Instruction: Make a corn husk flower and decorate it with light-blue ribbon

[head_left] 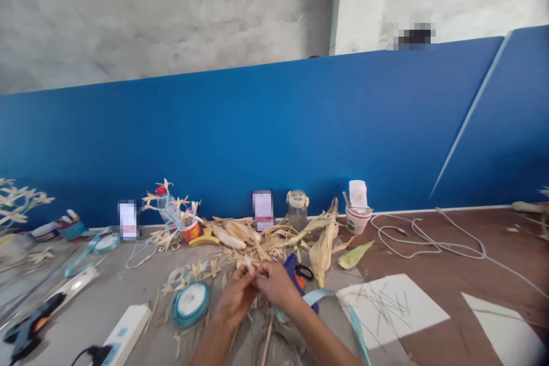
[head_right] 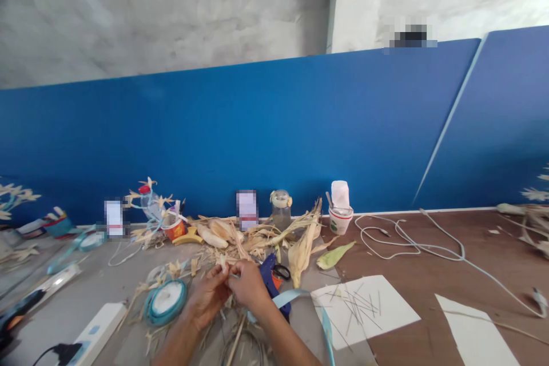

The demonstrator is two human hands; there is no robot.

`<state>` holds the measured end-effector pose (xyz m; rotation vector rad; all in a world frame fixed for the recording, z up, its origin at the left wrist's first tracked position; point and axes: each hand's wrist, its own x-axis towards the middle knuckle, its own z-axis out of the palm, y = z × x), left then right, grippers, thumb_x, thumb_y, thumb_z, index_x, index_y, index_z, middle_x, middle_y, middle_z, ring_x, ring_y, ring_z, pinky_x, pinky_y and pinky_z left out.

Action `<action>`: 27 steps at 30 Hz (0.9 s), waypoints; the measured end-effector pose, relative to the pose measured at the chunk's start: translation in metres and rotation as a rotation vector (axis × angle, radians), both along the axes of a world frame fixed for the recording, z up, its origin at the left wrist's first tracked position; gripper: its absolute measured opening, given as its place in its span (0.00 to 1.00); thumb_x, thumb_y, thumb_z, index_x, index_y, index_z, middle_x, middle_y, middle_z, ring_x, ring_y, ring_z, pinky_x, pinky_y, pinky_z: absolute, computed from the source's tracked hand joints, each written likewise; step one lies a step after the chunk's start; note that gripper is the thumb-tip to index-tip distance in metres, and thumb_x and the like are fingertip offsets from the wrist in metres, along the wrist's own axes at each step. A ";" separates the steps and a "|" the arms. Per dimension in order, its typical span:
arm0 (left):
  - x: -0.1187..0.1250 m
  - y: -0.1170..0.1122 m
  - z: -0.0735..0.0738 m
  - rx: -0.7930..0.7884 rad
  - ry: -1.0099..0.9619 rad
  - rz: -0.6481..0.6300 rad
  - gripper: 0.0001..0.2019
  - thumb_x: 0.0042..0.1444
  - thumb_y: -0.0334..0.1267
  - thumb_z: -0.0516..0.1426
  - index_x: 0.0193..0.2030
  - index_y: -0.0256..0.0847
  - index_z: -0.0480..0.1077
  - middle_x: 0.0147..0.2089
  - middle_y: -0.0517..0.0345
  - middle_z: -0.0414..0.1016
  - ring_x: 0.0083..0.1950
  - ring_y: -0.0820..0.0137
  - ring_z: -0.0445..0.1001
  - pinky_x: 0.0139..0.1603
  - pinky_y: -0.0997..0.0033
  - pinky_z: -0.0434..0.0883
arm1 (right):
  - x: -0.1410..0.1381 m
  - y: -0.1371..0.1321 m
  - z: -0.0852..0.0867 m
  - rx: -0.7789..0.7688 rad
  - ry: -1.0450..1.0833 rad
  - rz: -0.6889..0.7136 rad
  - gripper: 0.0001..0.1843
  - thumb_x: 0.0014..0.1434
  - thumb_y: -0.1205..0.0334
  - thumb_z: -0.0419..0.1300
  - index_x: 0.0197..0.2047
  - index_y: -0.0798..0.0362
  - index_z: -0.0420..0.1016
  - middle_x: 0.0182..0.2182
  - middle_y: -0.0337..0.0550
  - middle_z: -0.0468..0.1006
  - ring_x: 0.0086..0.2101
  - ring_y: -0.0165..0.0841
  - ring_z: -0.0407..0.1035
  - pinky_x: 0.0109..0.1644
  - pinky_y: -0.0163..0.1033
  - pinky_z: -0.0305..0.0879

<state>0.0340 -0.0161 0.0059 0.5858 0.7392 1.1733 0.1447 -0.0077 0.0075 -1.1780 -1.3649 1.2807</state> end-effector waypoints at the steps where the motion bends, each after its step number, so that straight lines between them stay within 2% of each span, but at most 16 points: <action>1: 0.000 0.000 0.000 0.001 -0.009 0.007 0.12 0.35 0.35 0.69 0.25 0.35 0.72 0.25 0.59 0.74 0.28 0.73 0.72 0.33 0.75 0.67 | -0.001 -0.001 0.001 0.006 -0.004 -0.004 0.05 0.39 0.71 0.54 0.16 0.53 0.64 0.17 0.32 0.65 0.23 0.27 0.57 0.29 0.32 0.52; 5: -0.004 -0.001 0.003 0.032 -0.071 -0.012 0.11 0.37 0.35 0.68 0.28 0.34 0.74 0.28 0.57 0.75 0.29 0.73 0.72 0.33 0.74 0.68 | 0.001 -0.004 0.006 -0.004 0.021 0.017 0.06 0.39 0.69 0.55 0.15 0.53 0.63 0.16 0.32 0.64 0.23 0.27 0.57 0.29 0.32 0.52; 9: -0.005 -0.003 0.007 0.029 -0.116 -0.062 0.13 0.40 0.35 0.67 0.34 0.33 0.75 0.31 0.55 0.76 0.30 0.75 0.71 0.33 0.75 0.69 | 0.006 -0.006 0.016 -0.112 0.158 0.095 0.05 0.39 0.66 0.56 0.16 0.54 0.65 0.16 0.32 0.67 0.21 0.25 0.57 0.28 0.31 0.52; 12: -0.005 -0.004 0.007 0.056 -0.103 -0.091 0.11 0.41 0.34 0.66 0.33 0.33 0.75 0.26 0.58 0.74 0.26 0.77 0.69 0.31 0.78 0.68 | 0.008 -0.007 0.022 -0.227 0.312 0.171 0.03 0.36 0.65 0.58 0.18 0.56 0.69 0.16 0.34 0.69 0.19 0.23 0.57 0.26 0.30 0.50; 16: -0.008 -0.004 0.003 0.084 -0.056 -0.098 0.10 0.39 0.34 0.67 0.30 0.33 0.75 0.24 0.60 0.72 0.24 0.79 0.67 0.29 0.79 0.66 | 0.006 -0.007 0.020 -0.298 0.420 0.245 0.07 0.33 0.63 0.61 0.21 0.56 0.72 0.16 0.33 0.69 0.19 0.23 0.59 0.25 0.30 0.50; 21: -0.011 -0.002 0.001 0.071 -0.047 -0.098 0.10 0.36 0.33 0.68 0.27 0.34 0.74 0.25 0.59 0.73 0.27 0.76 0.70 0.32 0.76 0.68 | 0.003 -0.007 0.015 -0.296 0.328 0.162 0.08 0.33 0.64 0.62 0.14 0.55 0.65 0.12 0.29 0.62 0.17 0.21 0.52 0.24 0.31 0.47; 27: -0.016 -0.001 0.001 0.020 -0.007 -0.138 0.07 0.41 0.31 0.66 0.26 0.34 0.72 0.26 0.58 0.72 0.27 0.75 0.70 0.31 0.76 0.67 | 0.008 -0.007 0.016 -0.230 0.136 0.084 0.07 0.34 0.68 0.61 0.16 0.54 0.64 0.13 0.29 0.62 0.19 0.23 0.52 0.26 0.31 0.47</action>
